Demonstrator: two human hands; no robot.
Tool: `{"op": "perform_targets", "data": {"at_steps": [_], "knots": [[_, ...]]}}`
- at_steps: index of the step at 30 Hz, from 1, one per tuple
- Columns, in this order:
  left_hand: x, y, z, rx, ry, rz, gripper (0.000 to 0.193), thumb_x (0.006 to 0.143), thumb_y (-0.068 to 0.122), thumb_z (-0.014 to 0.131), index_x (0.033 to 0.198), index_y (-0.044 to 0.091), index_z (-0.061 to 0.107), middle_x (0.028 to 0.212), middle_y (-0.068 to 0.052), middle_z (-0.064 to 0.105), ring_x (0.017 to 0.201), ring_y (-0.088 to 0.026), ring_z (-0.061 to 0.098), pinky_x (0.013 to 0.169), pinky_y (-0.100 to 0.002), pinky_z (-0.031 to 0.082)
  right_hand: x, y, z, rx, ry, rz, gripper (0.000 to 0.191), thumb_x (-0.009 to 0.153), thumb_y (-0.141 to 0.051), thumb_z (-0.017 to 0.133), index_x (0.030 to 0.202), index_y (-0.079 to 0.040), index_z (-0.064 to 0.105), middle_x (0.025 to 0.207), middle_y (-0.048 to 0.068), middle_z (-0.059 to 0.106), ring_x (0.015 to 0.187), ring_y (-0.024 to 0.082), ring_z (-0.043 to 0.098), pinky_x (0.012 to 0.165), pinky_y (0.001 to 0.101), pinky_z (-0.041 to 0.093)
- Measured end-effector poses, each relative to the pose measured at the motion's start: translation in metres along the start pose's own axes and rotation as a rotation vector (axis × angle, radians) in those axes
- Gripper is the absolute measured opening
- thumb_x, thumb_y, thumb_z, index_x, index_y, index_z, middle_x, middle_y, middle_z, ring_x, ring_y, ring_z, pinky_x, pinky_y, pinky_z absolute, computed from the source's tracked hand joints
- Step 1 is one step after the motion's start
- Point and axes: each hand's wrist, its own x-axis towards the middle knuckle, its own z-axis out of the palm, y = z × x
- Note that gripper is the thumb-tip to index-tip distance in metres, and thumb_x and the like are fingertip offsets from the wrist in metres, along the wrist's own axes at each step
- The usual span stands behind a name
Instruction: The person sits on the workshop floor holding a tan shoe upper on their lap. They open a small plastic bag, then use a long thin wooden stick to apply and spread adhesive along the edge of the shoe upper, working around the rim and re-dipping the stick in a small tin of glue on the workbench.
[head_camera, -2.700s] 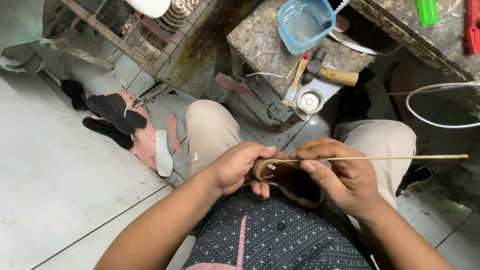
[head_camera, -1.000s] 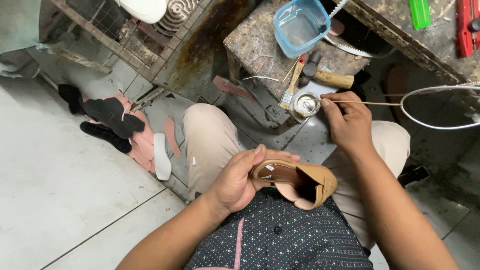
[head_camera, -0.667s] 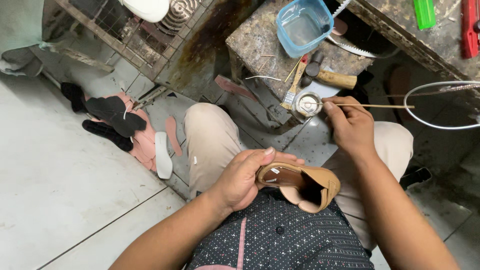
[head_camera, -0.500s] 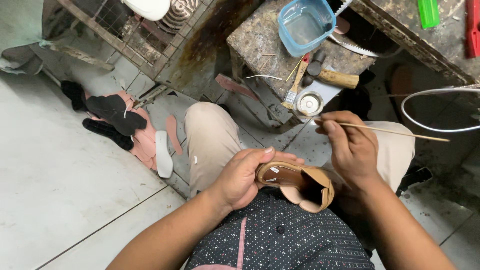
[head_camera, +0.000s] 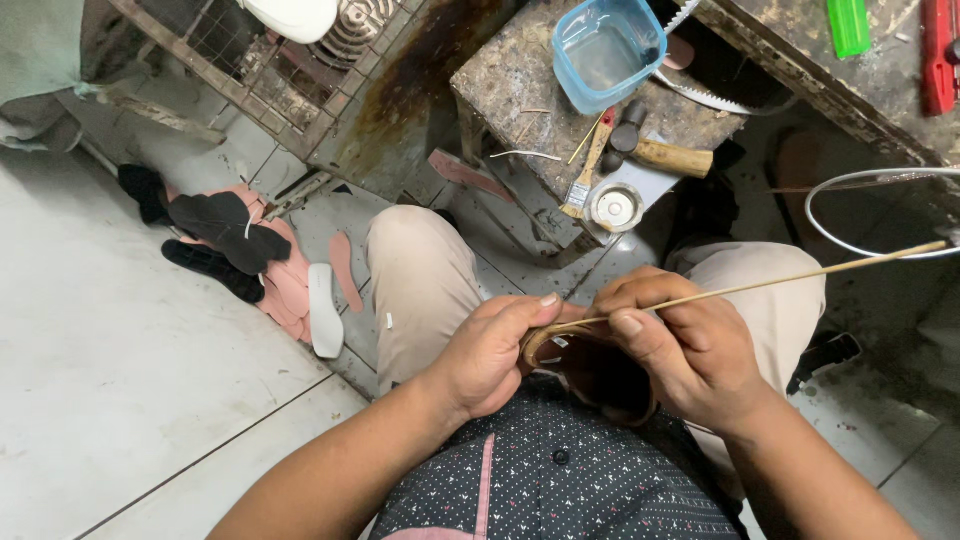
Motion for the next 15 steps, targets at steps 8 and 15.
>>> {"op": "perform_targets", "data": {"at_steps": [8,15], "knots": [[0.001,-0.001,-0.002,0.023,-0.007,0.027,0.043,0.111,0.024,0.048,0.127,-0.013,0.064,0.119,-0.019,0.072,0.108,-0.024,0.069,0.101,-0.036,0.053,0.017,-0.019,-0.005,-0.289,-0.071,-0.257,0.016,0.094,-0.002,0.068,0.107,-0.001,0.058,0.098,0.013,0.070,0.089,0.030,0.072,0.077,0.0384,0.058],[-0.002,0.006,0.002,0.080,-0.012,0.023,0.043,0.107,0.022,0.047,0.126,-0.014,0.063,0.119,-0.021,0.072,0.109,-0.025,0.070,0.102,-0.038,0.053,0.014,-0.031,-0.007,-0.339,-0.082,-0.242,0.020,0.093,-0.003,0.069,0.108,-0.002,0.057,0.097,0.012,0.070,0.085,0.029,0.072,0.073,0.0384,0.058]]}}
